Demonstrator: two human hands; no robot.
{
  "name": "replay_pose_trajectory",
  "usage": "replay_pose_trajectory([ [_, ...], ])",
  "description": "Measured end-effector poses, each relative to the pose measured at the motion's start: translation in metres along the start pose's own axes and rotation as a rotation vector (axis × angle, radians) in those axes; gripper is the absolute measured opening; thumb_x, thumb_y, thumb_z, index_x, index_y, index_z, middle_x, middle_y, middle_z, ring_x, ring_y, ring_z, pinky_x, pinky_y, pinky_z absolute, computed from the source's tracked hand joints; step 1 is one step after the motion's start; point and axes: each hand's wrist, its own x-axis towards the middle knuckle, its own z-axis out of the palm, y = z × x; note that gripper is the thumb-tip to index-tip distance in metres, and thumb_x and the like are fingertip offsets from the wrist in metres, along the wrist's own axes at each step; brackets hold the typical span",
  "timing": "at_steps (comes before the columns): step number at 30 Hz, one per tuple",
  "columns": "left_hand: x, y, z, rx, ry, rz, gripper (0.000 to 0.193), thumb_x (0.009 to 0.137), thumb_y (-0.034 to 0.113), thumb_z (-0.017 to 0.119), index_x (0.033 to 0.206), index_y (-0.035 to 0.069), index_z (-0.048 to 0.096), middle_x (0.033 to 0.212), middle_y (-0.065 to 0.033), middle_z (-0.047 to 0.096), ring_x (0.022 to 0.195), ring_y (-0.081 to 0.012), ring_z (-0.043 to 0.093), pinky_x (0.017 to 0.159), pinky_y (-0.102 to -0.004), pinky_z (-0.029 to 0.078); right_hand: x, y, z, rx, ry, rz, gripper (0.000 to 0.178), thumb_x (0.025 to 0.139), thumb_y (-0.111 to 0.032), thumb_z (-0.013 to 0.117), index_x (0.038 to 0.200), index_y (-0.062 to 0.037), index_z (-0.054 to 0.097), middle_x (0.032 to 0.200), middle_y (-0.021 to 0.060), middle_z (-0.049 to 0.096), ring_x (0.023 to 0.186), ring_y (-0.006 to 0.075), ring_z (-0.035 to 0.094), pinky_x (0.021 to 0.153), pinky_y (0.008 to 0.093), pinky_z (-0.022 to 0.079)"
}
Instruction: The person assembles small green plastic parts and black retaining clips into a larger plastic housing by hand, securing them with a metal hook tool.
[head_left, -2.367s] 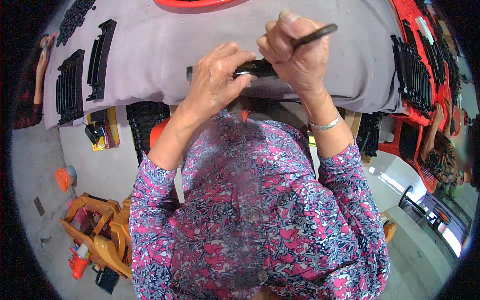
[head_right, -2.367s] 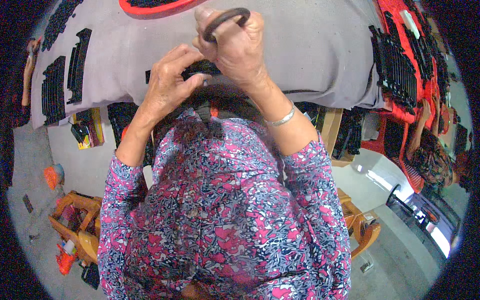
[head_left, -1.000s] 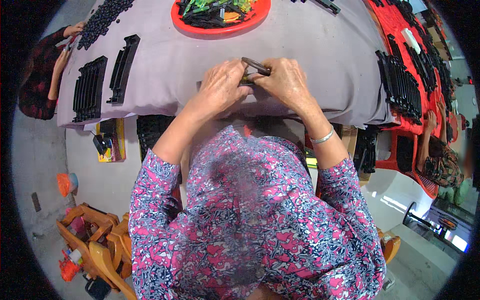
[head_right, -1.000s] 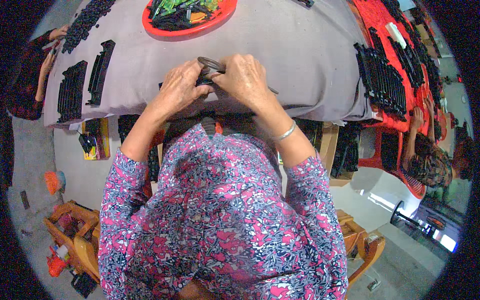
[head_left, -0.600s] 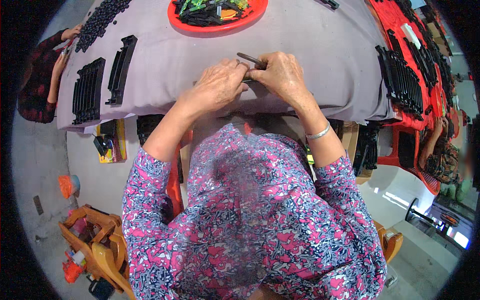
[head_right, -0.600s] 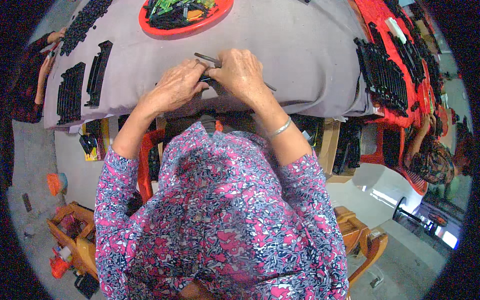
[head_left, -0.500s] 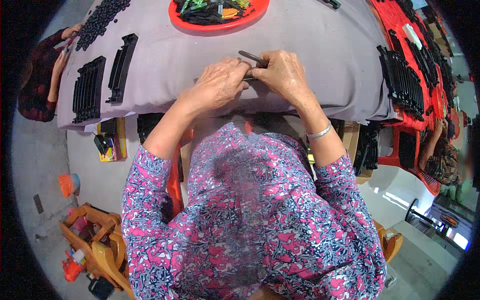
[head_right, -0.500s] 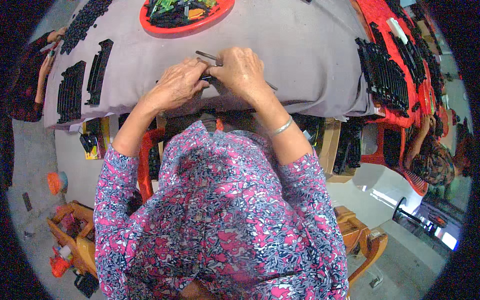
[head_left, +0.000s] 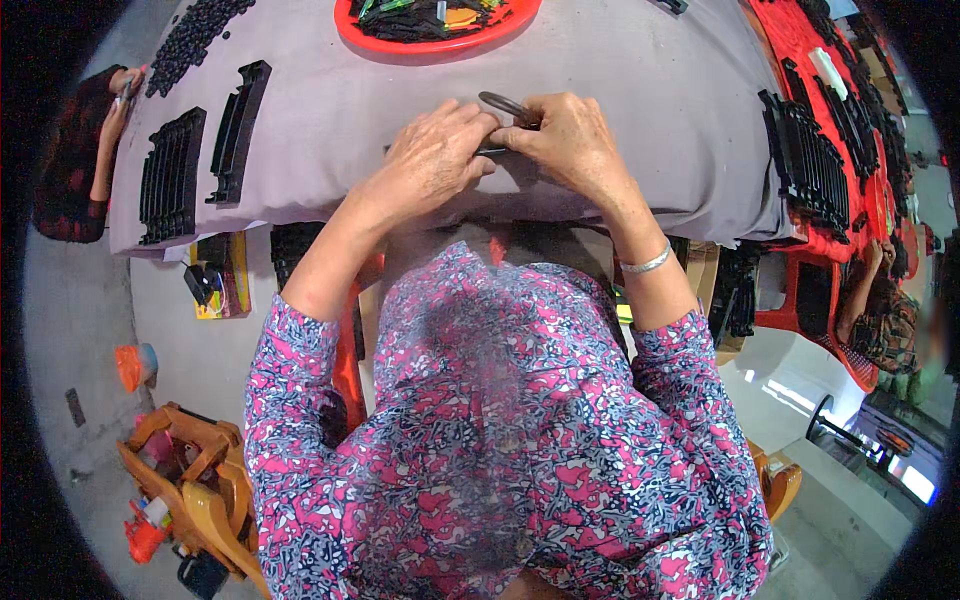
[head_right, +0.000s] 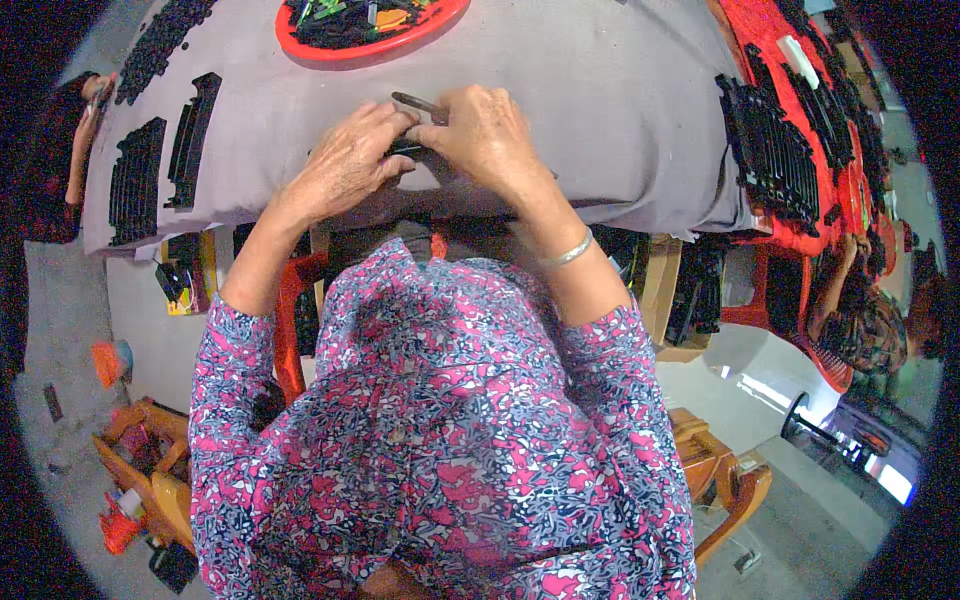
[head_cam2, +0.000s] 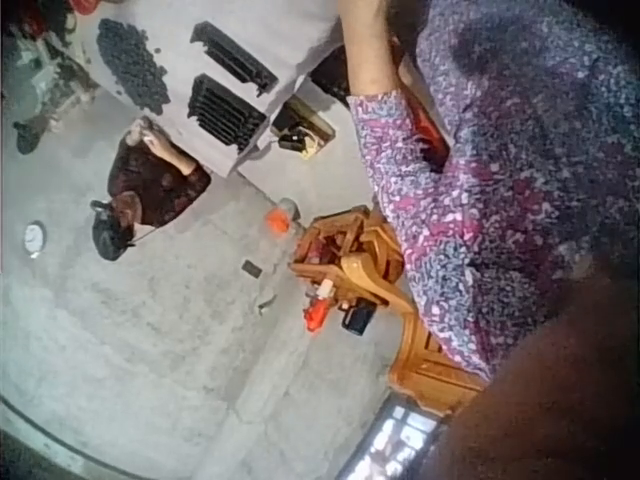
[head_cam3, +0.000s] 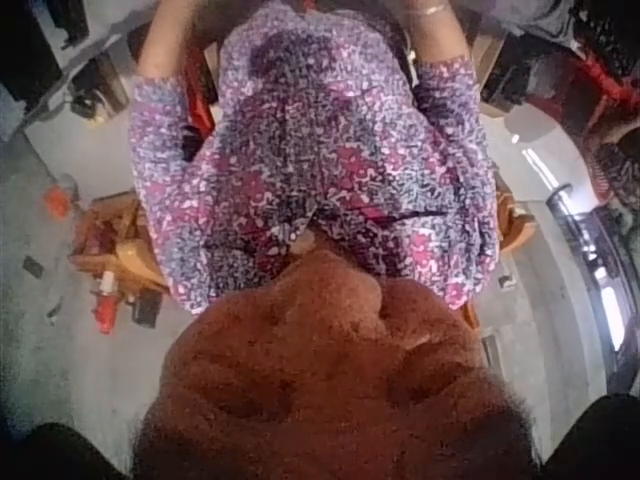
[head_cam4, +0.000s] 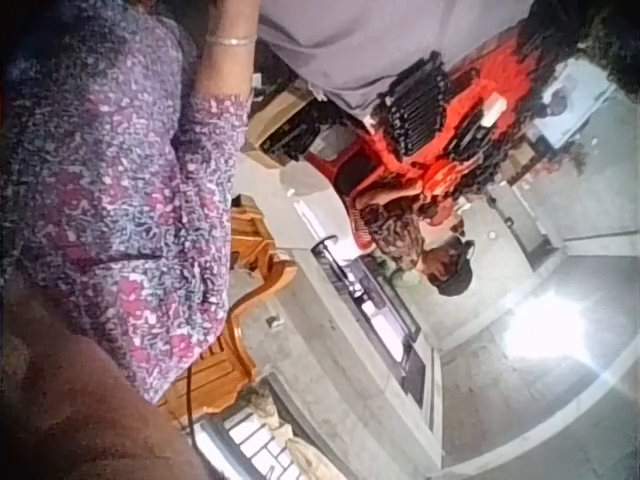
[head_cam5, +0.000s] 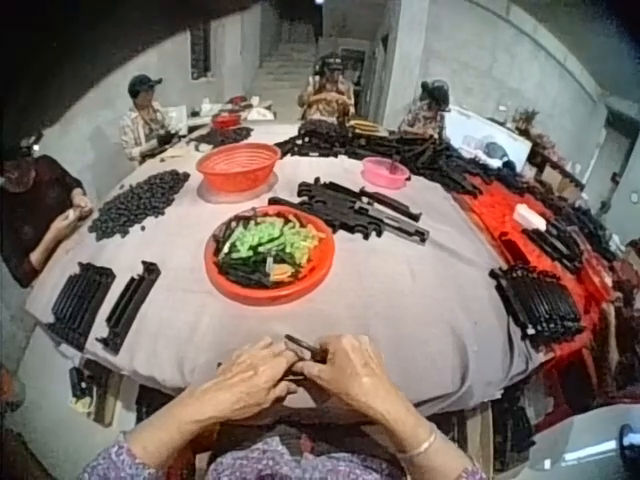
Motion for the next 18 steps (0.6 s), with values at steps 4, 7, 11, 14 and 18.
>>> replay_pose_trajectory([
  [4,-0.005,0.001,-0.01,0.022,0.127,0.034,0.051,0.08,0.02,0.073,0.123,0.001,0.053,0.118,-0.0183,0.056,0.109,-0.0383,0.056,0.094,-0.0448,0.046,0.001,0.0,-0.01,0.132,-0.01,0.048,0.044,0.079,-0.042,0.072,0.086,0.001,0.073,0.066,0.0197,0.066,0.067,0.0306,0.069,0.066,0.0421,0.053],
  [7,-0.009,0.005,-0.027,-0.14,-0.037,-0.109,0.057,0.076,0.015,0.075,0.126,0.001,0.053,0.117,-0.0178,0.055,0.107,-0.038,0.057,0.09,-0.043,0.049,0.007,0.026,-0.007,0.388,0.052,0.079,0.04,0.086,-0.039,0.07,0.082,0.0007,0.073,0.063,0.0024,0.06,0.055,0.0089,0.052,0.05,0.0297,0.041],
  [11,-0.022,0.008,-0.026,-0.198,0.123,-0.159,0.054,0.073,0.013,0.077,0.122,0.001,0.057,0.112,-0.0164,0.057,0.1,-0.0378,0.06,0.087,-0.0426,0.049,0.004,0.011,-0.042,0.95,0.057,0.247,0.047,0.095,-0.044,0.056,0.07,-0.0046,0.062,0.051,-0.0014,0.043,0.043,0.0109,0.037,0.041,0.0298,0.029],
  [14,-0.021,0.021,-0.017,-0.181,0.248,-0.139,0.049,0.072,0.014,0.077,0.116,0.001,0.061,0.107,-0.0151,0.059,0.097,-0.0369,0.061,0.085,-0.0417,0.049,0.008,0.003,-0.052,1.492,0.125,-0.026,0.052,0.102,-0.045,0.04,0.063,-0.0111,0.038,0.057,-0.0063,0.02,0.049,0.0075,0.017,0.045,0.0264,0.014],
  [18,-0.013,0.029,-0.002,-0.134,0.325,-0.114,0.04,0.073,0.016,0.077,0.108,0.003,0.064,0.1,-0.0127,0.06,0.092,-0.0342,0.061,0.079,-0.0414,0.048,0.01,-0.013,-0.033,1.595,0.125,-0.151,0.053,0.101,-0.047,0.038,0.064,-0.0094,0.036,0.057,-0.0041,0.022,0.05,0.0093,0.016,0.046,0.0285,0.014],
])
